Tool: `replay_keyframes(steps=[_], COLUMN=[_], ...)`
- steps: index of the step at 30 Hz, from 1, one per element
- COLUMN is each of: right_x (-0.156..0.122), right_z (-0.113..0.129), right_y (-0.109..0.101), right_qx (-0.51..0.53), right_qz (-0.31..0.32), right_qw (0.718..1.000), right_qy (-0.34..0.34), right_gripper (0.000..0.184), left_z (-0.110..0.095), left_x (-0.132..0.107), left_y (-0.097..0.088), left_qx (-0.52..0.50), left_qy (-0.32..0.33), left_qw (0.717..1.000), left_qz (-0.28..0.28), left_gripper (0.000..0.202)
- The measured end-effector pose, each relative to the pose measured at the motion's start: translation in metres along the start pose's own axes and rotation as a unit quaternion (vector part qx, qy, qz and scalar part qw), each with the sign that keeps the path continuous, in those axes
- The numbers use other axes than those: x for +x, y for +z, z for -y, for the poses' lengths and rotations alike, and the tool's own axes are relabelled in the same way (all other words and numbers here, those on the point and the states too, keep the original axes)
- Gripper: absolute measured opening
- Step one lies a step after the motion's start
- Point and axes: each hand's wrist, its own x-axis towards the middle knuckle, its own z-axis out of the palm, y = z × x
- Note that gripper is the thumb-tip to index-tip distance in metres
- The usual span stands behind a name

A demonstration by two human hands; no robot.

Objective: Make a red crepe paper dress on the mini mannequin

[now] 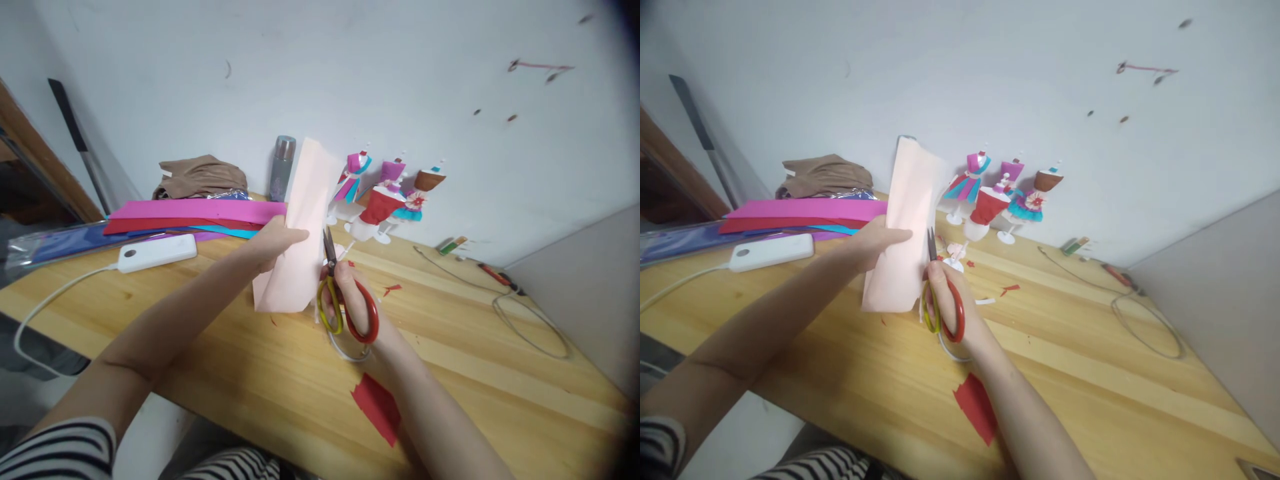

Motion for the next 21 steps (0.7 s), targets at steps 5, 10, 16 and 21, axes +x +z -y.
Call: replay_keyframes(steps=[5,10,16,21], right_x=[0.006,0.007,0.003,0.004], right_z=[-0.005,-0.009,0.004,0.003], right_y=[-0.004,-0.006,-0.003,-0.005], right_qx=[-0.039,-0.063,-0.029,-0.030], right_qz=[-0.024,-0.018,-0.009,-0.025], right_qw=[0.999,0.998,0.999,0.999], right_qy=[-0.007,-0.009,-0.010,0.004], right_gripper=[0.059,0.061,0.058,0.057], left_z=[0.003,0.006,0.003,0.003], left_x=[0.000,0.000,0.000,-0.004], left_y=[0.003,0.001,-0.003,0.004], left_qx=[0.024,0.024,0.041,0.014], left_qy=[0.002,0.006,0.007,-0.021], left_qw=[1.000,1.000,0.999,0.999], left_qz=[-0.004,-0.010,0.010,0.022], left_gripper=[0.033,0.034,0.030,0.031])
